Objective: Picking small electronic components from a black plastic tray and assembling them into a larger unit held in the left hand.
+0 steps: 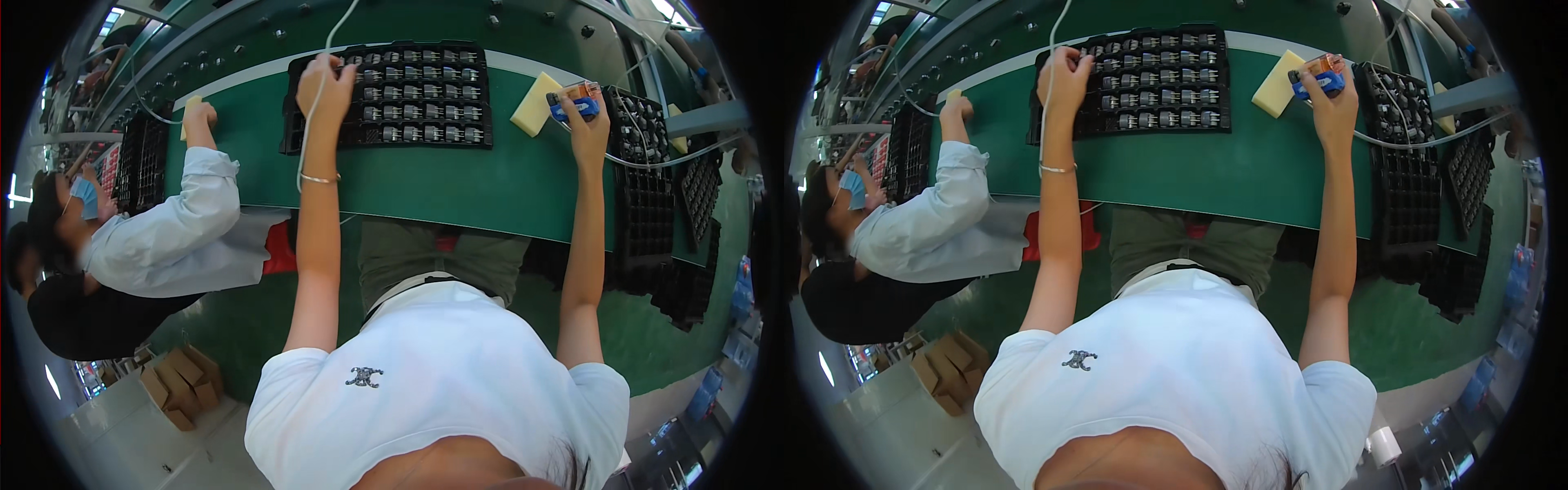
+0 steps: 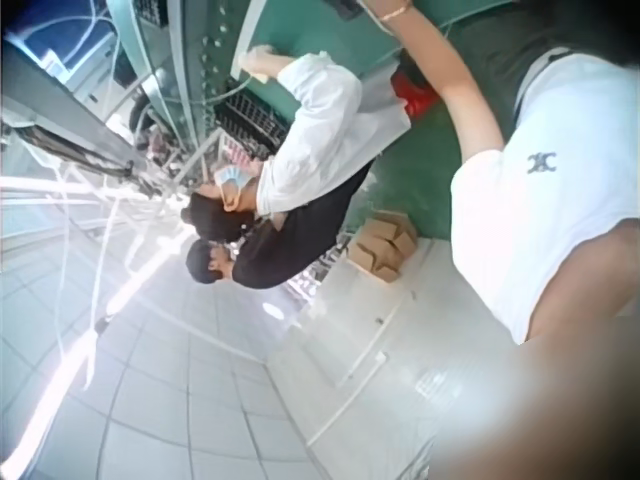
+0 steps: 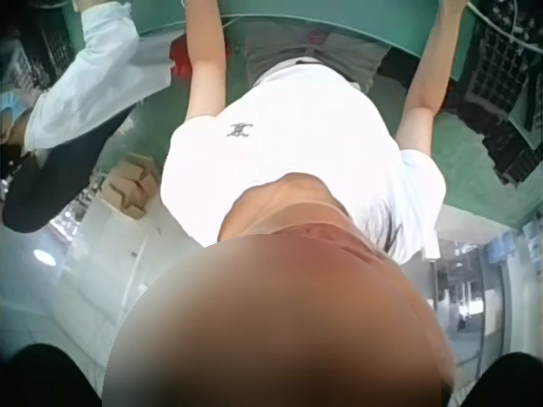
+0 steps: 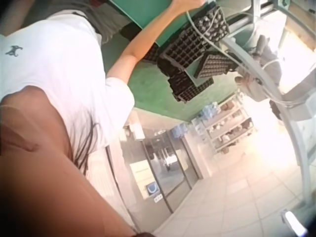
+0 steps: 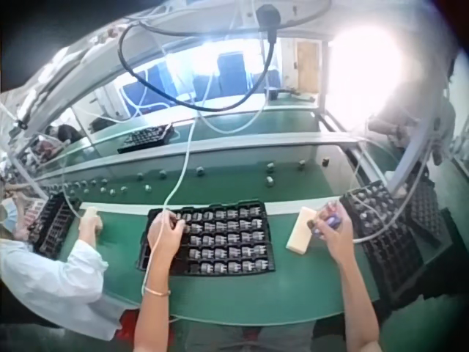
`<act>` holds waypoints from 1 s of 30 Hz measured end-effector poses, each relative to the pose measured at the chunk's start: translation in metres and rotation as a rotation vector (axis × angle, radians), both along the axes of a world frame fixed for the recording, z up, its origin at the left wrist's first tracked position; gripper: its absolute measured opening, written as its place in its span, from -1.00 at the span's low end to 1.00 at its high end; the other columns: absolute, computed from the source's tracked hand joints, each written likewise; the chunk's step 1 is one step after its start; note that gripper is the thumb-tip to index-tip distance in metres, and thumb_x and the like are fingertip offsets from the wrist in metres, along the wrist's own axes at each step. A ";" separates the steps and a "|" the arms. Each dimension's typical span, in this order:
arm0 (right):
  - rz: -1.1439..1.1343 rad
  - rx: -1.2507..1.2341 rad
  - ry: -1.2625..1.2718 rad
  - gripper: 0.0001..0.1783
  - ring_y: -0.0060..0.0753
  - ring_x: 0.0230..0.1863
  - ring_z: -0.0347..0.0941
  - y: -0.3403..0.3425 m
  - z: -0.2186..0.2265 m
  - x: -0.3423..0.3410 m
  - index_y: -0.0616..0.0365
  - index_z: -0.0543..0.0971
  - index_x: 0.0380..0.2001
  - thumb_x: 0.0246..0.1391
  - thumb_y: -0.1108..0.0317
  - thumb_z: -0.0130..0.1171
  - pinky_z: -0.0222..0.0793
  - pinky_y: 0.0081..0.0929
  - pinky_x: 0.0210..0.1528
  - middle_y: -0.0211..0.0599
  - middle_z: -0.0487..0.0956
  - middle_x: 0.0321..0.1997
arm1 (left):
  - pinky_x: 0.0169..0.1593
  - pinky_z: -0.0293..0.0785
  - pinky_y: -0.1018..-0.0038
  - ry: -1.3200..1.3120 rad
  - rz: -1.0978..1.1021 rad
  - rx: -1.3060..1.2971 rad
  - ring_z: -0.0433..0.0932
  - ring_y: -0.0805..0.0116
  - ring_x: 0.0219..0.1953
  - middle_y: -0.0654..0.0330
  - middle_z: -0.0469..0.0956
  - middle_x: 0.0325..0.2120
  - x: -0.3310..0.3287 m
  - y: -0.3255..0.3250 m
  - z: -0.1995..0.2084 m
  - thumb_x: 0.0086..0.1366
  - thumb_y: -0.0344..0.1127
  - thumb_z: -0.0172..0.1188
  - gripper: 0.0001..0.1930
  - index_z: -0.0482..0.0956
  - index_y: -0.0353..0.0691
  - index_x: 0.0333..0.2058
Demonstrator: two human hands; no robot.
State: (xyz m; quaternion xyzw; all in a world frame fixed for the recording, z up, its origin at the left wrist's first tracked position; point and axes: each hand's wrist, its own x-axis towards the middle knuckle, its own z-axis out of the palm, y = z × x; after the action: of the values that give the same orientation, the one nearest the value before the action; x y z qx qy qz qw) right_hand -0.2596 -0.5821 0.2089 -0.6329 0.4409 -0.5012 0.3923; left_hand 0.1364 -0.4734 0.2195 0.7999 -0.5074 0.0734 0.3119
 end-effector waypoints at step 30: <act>-0.127 -0.279 0.322 -0.61 -0.65 -0.55 0.31 0.006 -0.018 0.014 0.28 0.58 -0.27 -0.07 0.21 0.42 0.27 -0.63 -0.48 -0.43 0.47 -0.48 | -0.15 0.52 0.23 -0.077 0.221 0.241 0.63 0.04 -0.24 0.07 0.66 -0.39 0.028 -0.038 -0.010 0.07 -0.09 0.26 -0.72 0.67 -0.15 -0.36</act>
State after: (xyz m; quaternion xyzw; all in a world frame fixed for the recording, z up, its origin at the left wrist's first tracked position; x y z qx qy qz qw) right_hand -0.2459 -0.5757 0.1913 -0.7239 0.4631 -0.4736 0.1929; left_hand 0.1642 -0.5116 0.2099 0.8790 -0.4331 0.0766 0.1841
